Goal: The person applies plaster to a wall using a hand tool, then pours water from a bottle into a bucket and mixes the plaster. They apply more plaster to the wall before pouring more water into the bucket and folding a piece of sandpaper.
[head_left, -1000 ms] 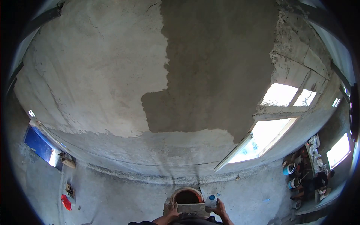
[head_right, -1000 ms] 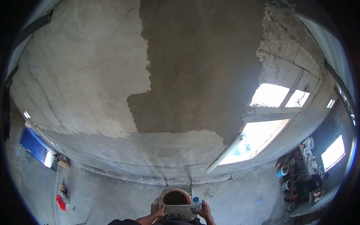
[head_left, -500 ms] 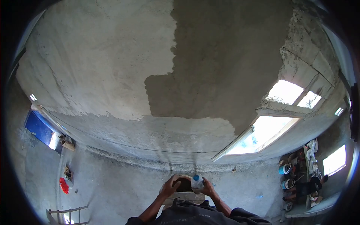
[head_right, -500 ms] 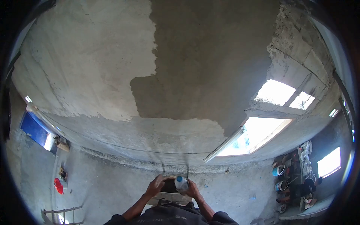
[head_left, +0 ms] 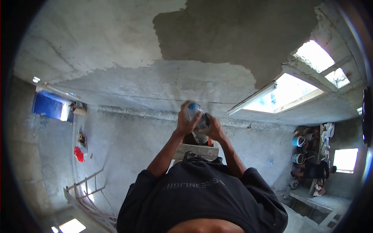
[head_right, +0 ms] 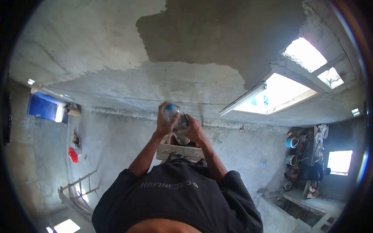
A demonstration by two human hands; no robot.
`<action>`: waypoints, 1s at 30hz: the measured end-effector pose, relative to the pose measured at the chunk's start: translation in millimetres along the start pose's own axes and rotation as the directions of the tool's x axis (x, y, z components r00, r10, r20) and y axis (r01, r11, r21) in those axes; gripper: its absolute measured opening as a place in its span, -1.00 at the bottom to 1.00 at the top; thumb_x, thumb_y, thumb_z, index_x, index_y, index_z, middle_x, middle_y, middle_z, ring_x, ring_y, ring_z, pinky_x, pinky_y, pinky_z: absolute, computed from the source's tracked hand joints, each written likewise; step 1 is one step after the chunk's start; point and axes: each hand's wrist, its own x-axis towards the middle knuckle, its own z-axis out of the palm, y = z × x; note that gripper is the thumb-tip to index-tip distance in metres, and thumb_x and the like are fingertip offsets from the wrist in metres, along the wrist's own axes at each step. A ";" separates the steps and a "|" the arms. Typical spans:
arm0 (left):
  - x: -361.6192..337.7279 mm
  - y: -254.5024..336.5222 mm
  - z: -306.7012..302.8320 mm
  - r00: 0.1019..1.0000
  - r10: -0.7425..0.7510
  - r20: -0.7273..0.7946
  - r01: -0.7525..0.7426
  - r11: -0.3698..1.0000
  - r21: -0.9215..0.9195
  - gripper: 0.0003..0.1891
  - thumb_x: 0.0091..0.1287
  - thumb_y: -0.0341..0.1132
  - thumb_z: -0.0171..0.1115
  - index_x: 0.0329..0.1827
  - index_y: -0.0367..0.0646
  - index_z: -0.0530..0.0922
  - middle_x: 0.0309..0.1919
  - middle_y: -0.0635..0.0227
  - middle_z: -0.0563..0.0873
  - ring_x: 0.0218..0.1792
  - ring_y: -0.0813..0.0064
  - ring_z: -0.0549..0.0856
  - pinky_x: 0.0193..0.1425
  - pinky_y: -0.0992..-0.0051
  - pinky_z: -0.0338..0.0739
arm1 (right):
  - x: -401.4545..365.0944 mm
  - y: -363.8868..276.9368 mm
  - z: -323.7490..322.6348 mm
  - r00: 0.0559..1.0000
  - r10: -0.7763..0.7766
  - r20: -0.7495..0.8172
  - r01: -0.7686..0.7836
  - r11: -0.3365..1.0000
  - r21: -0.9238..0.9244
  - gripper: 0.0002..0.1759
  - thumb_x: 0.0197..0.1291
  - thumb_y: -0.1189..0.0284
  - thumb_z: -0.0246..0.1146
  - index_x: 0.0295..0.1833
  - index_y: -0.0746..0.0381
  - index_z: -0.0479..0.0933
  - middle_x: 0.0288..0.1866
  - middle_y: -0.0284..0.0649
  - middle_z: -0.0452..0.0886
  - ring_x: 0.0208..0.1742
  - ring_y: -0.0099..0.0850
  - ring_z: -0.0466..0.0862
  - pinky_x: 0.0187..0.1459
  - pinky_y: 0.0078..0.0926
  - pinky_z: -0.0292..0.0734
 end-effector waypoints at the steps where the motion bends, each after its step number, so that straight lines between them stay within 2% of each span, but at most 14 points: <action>1: 5.8 4.2 -6.2 0.995 -0.070 -0.073 0.059 0.988 -0.139 -0.46 0.15 -0.40 0.28 0.18 -0.22 0.26 -0.10 0.16 0.55 -0.08 0.38 0.57 0.03 0.42 0.48 | 1.0 -8.2 -4.7 1.000 -0.001 0.021 0.001 1.000 0.001 -0.46 -0.18 0.26 0.48 -0.09 0.32 0.49 -0.34 -0.14 0.61 -0.31 -0.37 0.62 -0.25 -0.40 0.50; 3: 28.4 18.2 -28.2 0.955 -0.197 -0.224 0.127 0.948 -0.292 -0.47 0.21 -0.50 0.18 0.22 -0.21 0.17 -0.08 0.20 0.49 -0.08 0.46 0.53 -0.01 0.50 0.49 | 3.7 -19.5 -14.0 0.999 0.041 -0.012 -0.031 0.892 0.451 -0.67 0.02 0.37 0.35 -0.12 0.28 0.50 -0.34 -0.27 0.60 -0.40 -0.55 0.52 -0.37 -0.53 0.44; 4: 36.5 13.8 -42.9 0.921 -0.239 -0.308 0.109 0.917 -0.385 -0.53 0.28 -0.42 0.13 0.21 -0.15 0.17 -0.08 0.15 0.50 -0.09 0.39 0.55 -0.03 0.43 0.52 | 0.7 -17.8 -17.5 0.990 0.121 -0.075 -0.070 0.873 0.483 -0.75 0.09 0.39 0.29 -0.14 0.27 0.50 -0.34 -0.31 0.59 -0.44 -0.60 0.47 -0.42 -0.58 0.39; 5: 47.8 45.1 -61.5 0.896 -0.402 -0.189 0.167 0.699 -0.695 -0.58 0.35 -0.27 0.10 0.20 -0.08 0.17 -0.06 0.10 0.51 -0.14 0.31 0.59 -0.11 0.35 0.58 | -0.5 -14.3 -23.1 0.971 0.196 -0.135 -0.100 0.851 0.516 -0.82 0.17 0.42 0.23 -0.15 0.26 0.50 -0.33 -0.34 0.59 -0.48 -0.64 0.42 -0.47 -0.63 0.34; 6: 55.8 46.1 -78.0 0.850 -0.469 -0.242 0.164 0.671 -0.723 -0.54 0.36 -0.08 0.08 0.20 -0.02 0.17 -0.04 0.11 0.53 -0.19 0.24 0.62 -0.21 0.30 0.62 | -0.7 -9.0 -27.4 0.954 0.252 -0.163 -0.118 0.815 0.568 -0.82 0.19 0.38 0.22 -0.17 0.26 0.51 -0.34 -0.33 0.59 -0.51 -0.66 0.38 -0.49 -0.65 0.30; 11: 43.9 -14.8 -152.4 0.702 -0.588 -0.403 -0.085 0.492 -0.866 -0.56 0.33 0.03 0.08 0.13 -0.03 0.33 -0.09 0.24 0.59 -0.20 0.26 0.63 -0.13 0.28 0.59 | -22.1 41.0 -38.7 0.843 0.505 -0.183 -0.268 0.691 0.672 -0.82 0.19 0.35 0.23 -0.19 0.23 0.48 -0.37 -0.31 0.58 -0.56 -0.66 0.34 -0.54 -0.70 0.25; 13: 28.3 -39.4 -157.9 0.727 -0.630 -0.274 -0.134 0.262 -0.956 -0.57 0.35 0.05 0.01 0.03 -0.13 0.45 -0.13 0.23 0.61 -0.17 0.29 0.62 -0.08 0.28 0.56 | -34.8 52.9 -36.5 0.829 0.542 -0.139 -0.310 0.652 0.692 -0.81 0.18 0.34 0.24 -0.19 0.22 0.47 -0.38 -0.30 0.57 -0.56 -0.65 0.35 -0.55 -0.69 0.26; 15: 9.9 -37.7 -145.7 0.691 -0.657 -0.301 -0.067 0.357 -0.932 -0.54 0.39 0.03 -0.10 -0.01 -0.22 0.48 -0.14 0.22 0.62 -0.14 0.31 0.61 -0.08 0.31 0.56 | -46.4 61.3 -32.7 0.798 0.592 -0.108 -0.357 0.611 0.707 -0.80 0.16 0.34 0.26 -0.20 0.20 0.46 -0.40 -0.30 0.56 -0.57 -0.65 0.37 -0.56 -0.69 0.27; 17: -1.7 -35.5 -140.7 0.583 -0.795 -0.169 -0.045 0.176 -0.983 -0.62 0.35 -0.05 -0.04 -0.08 -0.21 0.51 -0.28 0.20 0.63 -0.29 0.34 0.64 -0.25 0.36 0.59 | -52.7 68.1 -24.3 0.753 0.656 -0.057 -0.429 0.555 0.713 -0.82 0.16 0.34 0.25 -0.21 0.20 0.46 -0.39 -0.29 0.56 -0.57 -0.65 0.37 -0.55 -0.66 0.29; 18: -15.3 -50.5 -146.9 0.851 -0.499 -0.166 -0.103 0.150 -0.983 -0.59 0.39 -0.10 -0.16 -0.01 -0.23 0.50 -0.15 0.21 0.65 -0.13 0.28 0.65 -0.02 0.30 0.57 | -55.2 71.4 -21.3 0.743 0.669 -0.028 -0.437 0.515 0.737 -0.80 0.14 0.35 0.27 -0.20 0.21 0.46 -0.38 -0.28 0.57 -0.56 -0.64 0.39 -0.55 -0.65 0.30; 19: -20.5 -67.6 -154.6 0.850 -0.500 -0.168 -0.106 0.151 -0.983 -0.59 0.39 -0.10 -0.16 -0.01 -0.23 0.50 -0.15 0.21 0.65 -0.13 0.28 0.65 -0.02 0.30 0.57 | -56.0 73.2 -18.5 0.743 0.669 -0.026 -0.439 0.516 0.736 -0.80 0.14 0.35 0.27 -0.20 0.21 0.46 -0.38 -0.28 0.57 -0.56 -0.64 0.39 -0.55 -0.65 0.30; 21: -18.3 -87.0 -169.7 0.561 -0.758 -0.332 -0.375 0.125 -0.919 -0.63 0.36 -0.15 -0.11 0.01 -0.21 0.51 -0.10 0.19 0.65 -0.08 0.26 0.66 -0.01 0.29 0.60 | -60.3 75.5 -16.2 0.743 0.669 0.022 -0.458 0.485 0.745 -0.79 0.14 0.34 0.28 -0.20 0.21 0.47 -0.37 -0.27 0.57 -0.55 -0.64 0.39 -0.54 -0.65 0.31; 28: -23.5 -93.1 -197.1 0.505 -0.833 -0.225 -0.639 -0.186 -0.747 -0.69 0.32 -0.21 -0.02 0.02 -0.12 0.53 -0.08 0.24 0.65 -0.07 0.23 0.66 -0.07 0.27 0.63 | -58.6 72.4 -21.2 0.731 0.682 -0.020 -0.450 0.504 0.737 -0.77 0.13 0.36 0.28 -0.16 0.21 0.46 -0.36 -0.25 0.57 -0.55 -0.63 0.40 -0.54 -0.65 0.34; 30: -23.6 -93.4 -193.5 0.462 -0.831 -0.311 -0.604 -0.038 -0.796 -0.70 0.34 -0.21 -0.03 0.02 -0.13 0.51 -0.09 0.23 0.64 -0.09 0.21 0.65 -0.06 0.27 0.61 | -58.6 77.4 -24.7 0.729 0.684 -0.025 -0.448 0.505 0.738 -0.78 0.13 0.36 0.28 -0.16 0.20 0.45 -0.36 -0.26 0.57 -0.56 -0.62 0.42 -0.55 -0.65 0.34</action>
